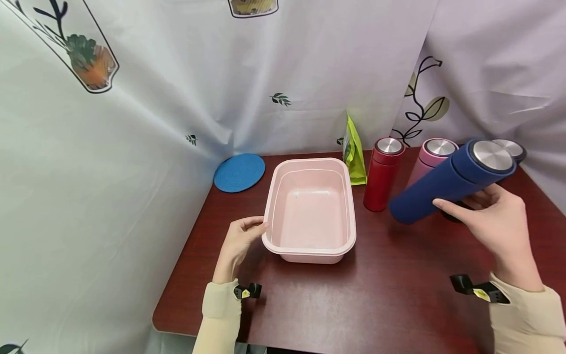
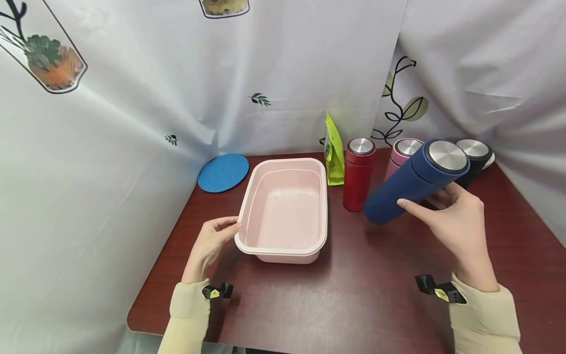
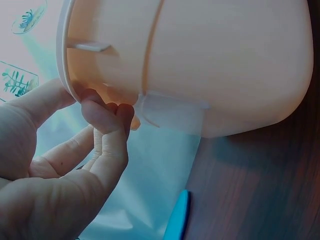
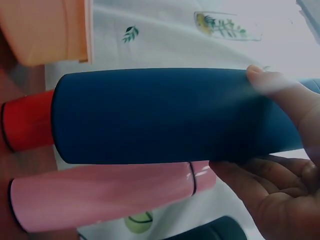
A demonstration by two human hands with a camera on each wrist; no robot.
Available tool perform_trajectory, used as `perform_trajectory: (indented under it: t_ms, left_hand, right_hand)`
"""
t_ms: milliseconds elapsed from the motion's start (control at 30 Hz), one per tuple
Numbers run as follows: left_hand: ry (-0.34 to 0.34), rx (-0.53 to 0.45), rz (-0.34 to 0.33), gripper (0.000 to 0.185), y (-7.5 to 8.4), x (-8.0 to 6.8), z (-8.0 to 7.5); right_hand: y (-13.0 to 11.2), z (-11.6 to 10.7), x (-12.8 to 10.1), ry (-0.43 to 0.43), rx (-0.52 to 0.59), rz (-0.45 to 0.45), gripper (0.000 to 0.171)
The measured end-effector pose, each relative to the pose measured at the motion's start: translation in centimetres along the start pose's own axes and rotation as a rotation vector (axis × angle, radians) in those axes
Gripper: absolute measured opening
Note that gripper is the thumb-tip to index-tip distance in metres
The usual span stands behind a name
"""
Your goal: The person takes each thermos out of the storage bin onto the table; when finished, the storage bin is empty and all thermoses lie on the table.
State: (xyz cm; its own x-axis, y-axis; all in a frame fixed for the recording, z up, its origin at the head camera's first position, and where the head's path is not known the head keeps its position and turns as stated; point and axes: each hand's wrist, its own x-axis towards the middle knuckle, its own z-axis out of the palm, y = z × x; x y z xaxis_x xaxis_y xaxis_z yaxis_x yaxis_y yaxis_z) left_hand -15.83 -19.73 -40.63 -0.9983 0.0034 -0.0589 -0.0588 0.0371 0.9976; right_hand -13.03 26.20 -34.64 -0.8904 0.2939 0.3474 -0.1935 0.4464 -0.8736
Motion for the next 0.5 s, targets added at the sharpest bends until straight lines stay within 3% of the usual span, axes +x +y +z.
perform_trajectory:
  t_ms: [500]
  left_hand:
    - [0.000, -0.011, -0.001, 0.033, -0.2, 0.1, -0.1]
  right_hand:
    - [3.6, -0.6, -0.2, -0.064, -0.060, 0.118, 0.064]
